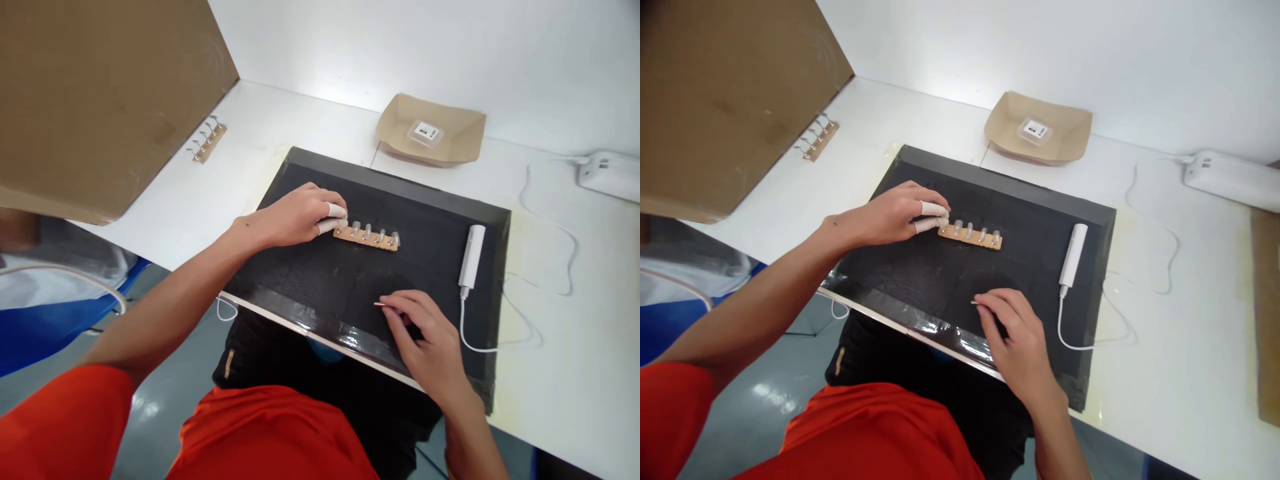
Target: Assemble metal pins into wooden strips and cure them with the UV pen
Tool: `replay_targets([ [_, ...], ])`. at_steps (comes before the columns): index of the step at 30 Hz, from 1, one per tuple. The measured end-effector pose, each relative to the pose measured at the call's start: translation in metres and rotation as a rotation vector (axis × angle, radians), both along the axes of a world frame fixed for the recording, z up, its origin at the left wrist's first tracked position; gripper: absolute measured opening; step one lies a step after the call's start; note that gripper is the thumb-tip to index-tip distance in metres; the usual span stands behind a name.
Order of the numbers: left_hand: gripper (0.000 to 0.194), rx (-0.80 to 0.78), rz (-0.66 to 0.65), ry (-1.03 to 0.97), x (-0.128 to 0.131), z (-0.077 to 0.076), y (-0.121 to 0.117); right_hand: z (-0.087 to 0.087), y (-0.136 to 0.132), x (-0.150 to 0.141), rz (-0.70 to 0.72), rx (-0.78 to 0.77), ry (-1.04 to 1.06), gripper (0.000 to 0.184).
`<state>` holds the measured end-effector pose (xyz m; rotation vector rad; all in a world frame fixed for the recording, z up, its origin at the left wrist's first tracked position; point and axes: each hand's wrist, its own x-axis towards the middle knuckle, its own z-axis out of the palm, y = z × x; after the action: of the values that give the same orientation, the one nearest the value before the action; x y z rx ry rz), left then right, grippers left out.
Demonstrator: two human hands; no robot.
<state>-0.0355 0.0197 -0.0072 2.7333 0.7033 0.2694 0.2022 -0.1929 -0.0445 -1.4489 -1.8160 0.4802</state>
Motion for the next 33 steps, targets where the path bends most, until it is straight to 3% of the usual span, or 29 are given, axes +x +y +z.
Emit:
replay_targets([
  [4, 0.021, -0.014, 0.02, -0.027, -0.001, -0.003, -0.001, 0.013, 0.021, -0.024, 0.045, 0.062, -0.141, 0.028],
  [10, 0.02, -0.052, 0.041, -0.054, -0.002, -0.006, -0.001, 0.018, 0.057, -0.051, -0.055, 0.153, -0.541, 0.048],
  [17, 0.017, -0.094, 0.024, -0.103, -0.002, -0.007, 0.001, 0.019, 0.063, -0.067, -0.173, 0.05, -0.57, 0.057],
  [28, 0.017, -0.129, 0.008, -0.123, -0.004, -0.01, 0.004, 0.016, 0.066, -0.073, -0.164, -0.006, -0.611, 0.061],
  [33, 0.019, -0.163, 0.017, -0.129, -0.004, -0.009, 0.004, 0.02, 0.068, -0.076, -0.183, -0.107, -0.66, 0.065],
])
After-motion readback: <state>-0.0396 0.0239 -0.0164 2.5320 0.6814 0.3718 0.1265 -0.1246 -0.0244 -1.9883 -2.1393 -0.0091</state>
